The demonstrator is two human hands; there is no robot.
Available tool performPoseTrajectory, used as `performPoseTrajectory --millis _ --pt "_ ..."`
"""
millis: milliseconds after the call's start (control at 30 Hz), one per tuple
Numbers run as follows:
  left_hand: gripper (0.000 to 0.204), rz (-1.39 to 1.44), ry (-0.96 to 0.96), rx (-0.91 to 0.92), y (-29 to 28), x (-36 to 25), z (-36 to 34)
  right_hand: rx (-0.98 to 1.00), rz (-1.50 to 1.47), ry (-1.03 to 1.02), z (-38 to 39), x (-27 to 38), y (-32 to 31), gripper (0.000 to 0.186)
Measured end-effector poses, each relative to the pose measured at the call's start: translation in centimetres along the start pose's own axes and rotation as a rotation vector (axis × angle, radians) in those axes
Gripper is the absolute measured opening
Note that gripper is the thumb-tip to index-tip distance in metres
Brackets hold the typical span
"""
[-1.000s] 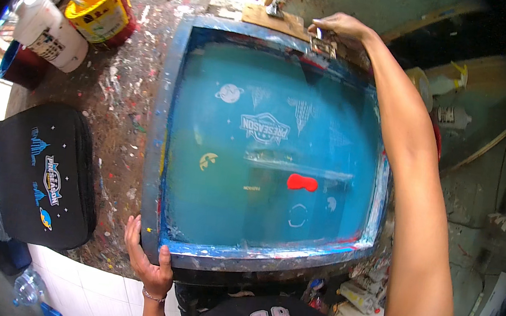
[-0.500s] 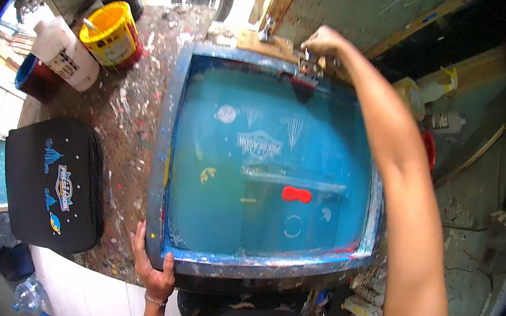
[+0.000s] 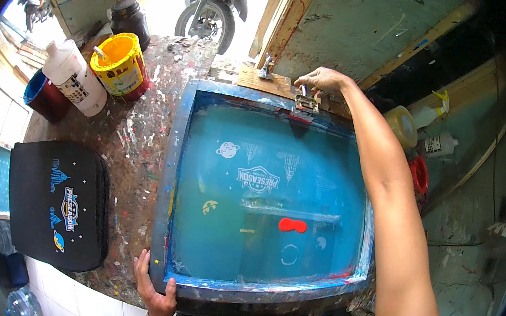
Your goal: The person prepares a screen printing frame by applying red ink to the mesh and spreading it with a squeegee. They adjust the frame clamps, wipe the frame edges, and repeatedly lift and reposition the frame while working the ink across the surface.
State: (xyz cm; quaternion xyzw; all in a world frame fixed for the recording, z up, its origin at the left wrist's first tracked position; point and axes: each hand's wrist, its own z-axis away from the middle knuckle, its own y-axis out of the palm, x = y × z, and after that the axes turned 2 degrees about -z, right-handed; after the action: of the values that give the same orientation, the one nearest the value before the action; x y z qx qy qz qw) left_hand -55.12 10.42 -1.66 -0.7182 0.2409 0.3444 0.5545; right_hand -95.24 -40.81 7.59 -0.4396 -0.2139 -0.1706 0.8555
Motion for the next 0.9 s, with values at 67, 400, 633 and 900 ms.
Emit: performPoseTrajectory --millis 67,400,633,900 --pt "0.071 -0.001 -0.018 0.007 0.0 -0.1 0.1 -0.033 0.176 -0.15 -0.7 0.0 0.1 0.036" --pt "0.07 -0.014 -0.004 -0.004 0.0 -0.4 -0.2 -0.117 0.69 0.174 0.2 5.3 1.4 0.053" --pt "0.069 0.008 -0.006 0.026 -0.3 -0.2 -0.2 -0.444 0.9 0.263 -0.4 6.0 4.9 0.031" --pt "0.069 0.037 -0.008 0.038 -0.4 -0.1 -0.5 -0.092 0.644 0.415 0.0 6.7 0.5 0.056"
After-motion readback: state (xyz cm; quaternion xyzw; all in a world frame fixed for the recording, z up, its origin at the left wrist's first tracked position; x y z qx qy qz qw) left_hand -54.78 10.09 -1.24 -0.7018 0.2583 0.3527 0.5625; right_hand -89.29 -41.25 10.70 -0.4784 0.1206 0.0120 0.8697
